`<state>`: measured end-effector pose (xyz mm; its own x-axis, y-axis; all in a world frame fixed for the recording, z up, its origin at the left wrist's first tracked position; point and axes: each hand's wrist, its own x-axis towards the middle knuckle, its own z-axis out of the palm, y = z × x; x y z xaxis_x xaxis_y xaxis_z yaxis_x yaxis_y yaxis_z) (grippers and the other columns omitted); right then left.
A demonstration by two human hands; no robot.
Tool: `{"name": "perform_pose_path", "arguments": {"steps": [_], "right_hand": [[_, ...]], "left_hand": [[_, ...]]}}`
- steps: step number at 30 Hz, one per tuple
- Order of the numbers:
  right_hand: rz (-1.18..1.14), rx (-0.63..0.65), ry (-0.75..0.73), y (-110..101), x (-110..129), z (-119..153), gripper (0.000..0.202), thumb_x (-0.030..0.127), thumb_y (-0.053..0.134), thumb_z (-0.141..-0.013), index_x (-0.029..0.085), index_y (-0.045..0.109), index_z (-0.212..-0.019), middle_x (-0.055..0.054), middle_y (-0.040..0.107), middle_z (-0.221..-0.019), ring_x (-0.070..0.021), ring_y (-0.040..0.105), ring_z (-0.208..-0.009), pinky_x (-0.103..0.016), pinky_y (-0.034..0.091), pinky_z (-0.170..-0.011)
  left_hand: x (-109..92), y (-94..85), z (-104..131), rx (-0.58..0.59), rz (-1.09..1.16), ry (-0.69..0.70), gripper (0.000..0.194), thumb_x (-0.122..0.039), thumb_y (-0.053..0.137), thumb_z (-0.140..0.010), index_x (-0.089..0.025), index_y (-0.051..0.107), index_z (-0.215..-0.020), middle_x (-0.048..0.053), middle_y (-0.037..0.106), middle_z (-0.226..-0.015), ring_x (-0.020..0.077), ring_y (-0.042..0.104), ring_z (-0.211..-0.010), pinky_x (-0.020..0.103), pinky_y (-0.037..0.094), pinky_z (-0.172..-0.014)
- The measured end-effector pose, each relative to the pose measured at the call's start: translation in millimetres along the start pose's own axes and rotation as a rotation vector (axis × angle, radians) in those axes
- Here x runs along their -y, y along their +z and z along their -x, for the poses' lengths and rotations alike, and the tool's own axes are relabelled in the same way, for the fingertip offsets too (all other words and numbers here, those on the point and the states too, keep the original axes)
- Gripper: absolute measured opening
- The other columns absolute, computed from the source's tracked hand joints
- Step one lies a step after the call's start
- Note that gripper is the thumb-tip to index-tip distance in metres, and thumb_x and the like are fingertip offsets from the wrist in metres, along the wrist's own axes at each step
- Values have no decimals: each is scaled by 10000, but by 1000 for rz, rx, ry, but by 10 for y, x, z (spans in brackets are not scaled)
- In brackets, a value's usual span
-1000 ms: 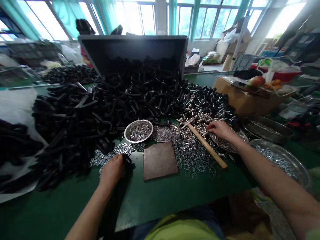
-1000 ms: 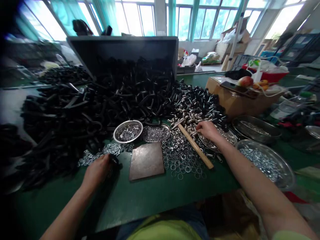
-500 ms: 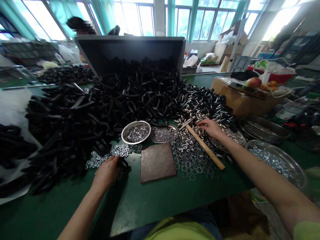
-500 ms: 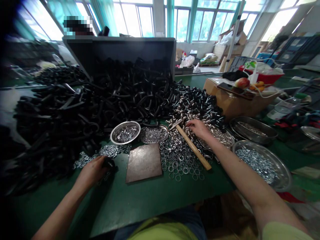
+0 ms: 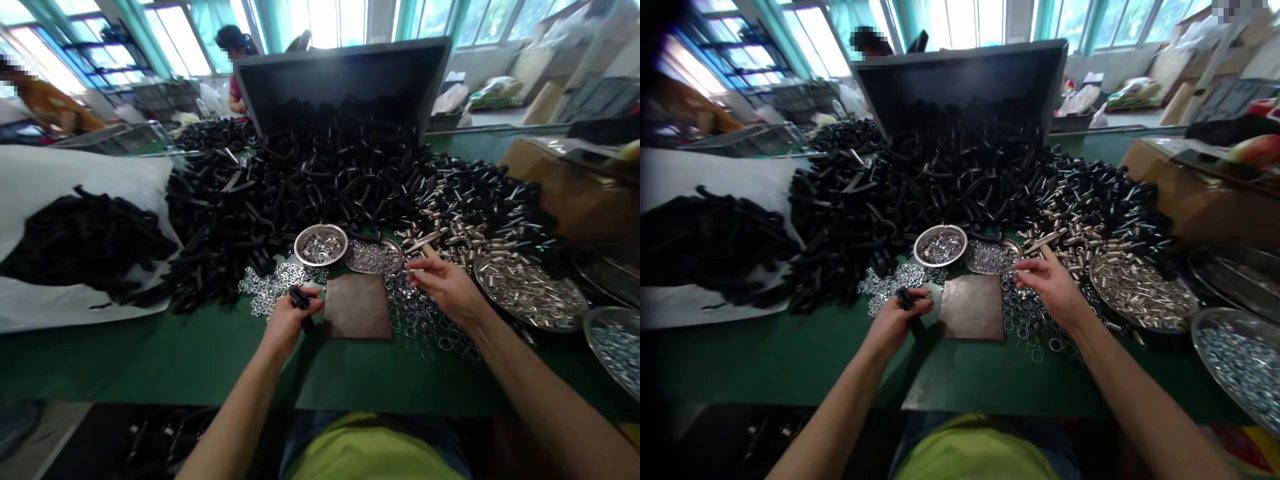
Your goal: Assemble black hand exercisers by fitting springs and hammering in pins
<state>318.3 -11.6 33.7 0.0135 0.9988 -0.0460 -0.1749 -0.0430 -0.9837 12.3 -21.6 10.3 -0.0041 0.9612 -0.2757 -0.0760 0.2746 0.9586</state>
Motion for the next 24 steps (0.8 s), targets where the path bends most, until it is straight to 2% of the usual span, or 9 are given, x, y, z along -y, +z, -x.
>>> {"name": "perform_pose_path", "arguments": {"steps": [2,4,7,11,14,17,19,21,24], "right_hand": [[-5,96,27,378,-119,213,102,262,745,-689,186,696,-735,-43,654,-927,-125,606,-748,-253,521,-651],[8,164,43,673,-209,394,126,252,751,-680,203,701,-785,-29,656,-885,-133,608,-760,-265,517,-670],[26,231,-15,915,-258,543,108,238,747,-682,212,703,-776,-24,639,-880,-152,609,-848,-299,506,-778],[14,243,3,978,-243,554,88,225,761,-655,196,690,-700,-16,610,-866,-144,602,-849,-297,486,-813],[-103,236,152,971,-268,515,199,227,785,-614,195,677,-777,-6,629,-836,-130,604,-789,-283,496,-757],[-172,207,245,958,-304,480,312,225,782,-602,200,657,-887,1,635,-813,-115,593,-735,-246,496,-666],[-94,191,209,939,-301,462,313,225,764,-622,202,646,-911,7,626,-777,-115,588,-712,-240,495,-643],[65,180,115,914,-271,447,279,231,737,-659,209,641,-919,-1,628,-798,-130,602,-732,-263,509,-674],[277,172,-86,882,-203,442,189,232,678,-732,227,649,-919,-24,615,-940,-154,615,-837,-297,519,-762]], "left_hand": [[58,203,155,57,178,-88,317,-265,798,-582,-150,667,-847,3,648,-714,128,623,-672,245,475,-703],[99,343,288,96,249,-131,298,-247,804,-590,-152,669,-838,-8,642,-688,106,612,-632,224,469,-674],[115,430,425,155,259,-108,258,-232,795,-609,-141,677,-820,2,656,-696,105,606,-623,219,469,-656],[115,413,481,192,207,-25,198,-218,763,-649,-148,692,-820,7,668,-712,116,601,-644,235,472,-679],[93,376,492,171,105,29,164,-227,735,-678,-170,702,-829,13,671,-726,134,598,-658,253,467,-683],[36,352,529,126,-93,180,109,-211,719,-682,-194,719,-790,47,682,-798,183,612,-757,290,462,-749],[10,356,560,114,-209,282,110,-189,700,-688,-219,731,-789,69,684,-865,221,607,-875,318,444,-834],[31,385,581,101,-234,294,148,-191,687,-697,-235,730,-832,78,680,-914,234,591,-940,320,434,-857],[155,473,576,102,-55,86,158,-278,682,-723,-200,675,-860,60,650,-797,174,582,-710,259,446,-635]]}}
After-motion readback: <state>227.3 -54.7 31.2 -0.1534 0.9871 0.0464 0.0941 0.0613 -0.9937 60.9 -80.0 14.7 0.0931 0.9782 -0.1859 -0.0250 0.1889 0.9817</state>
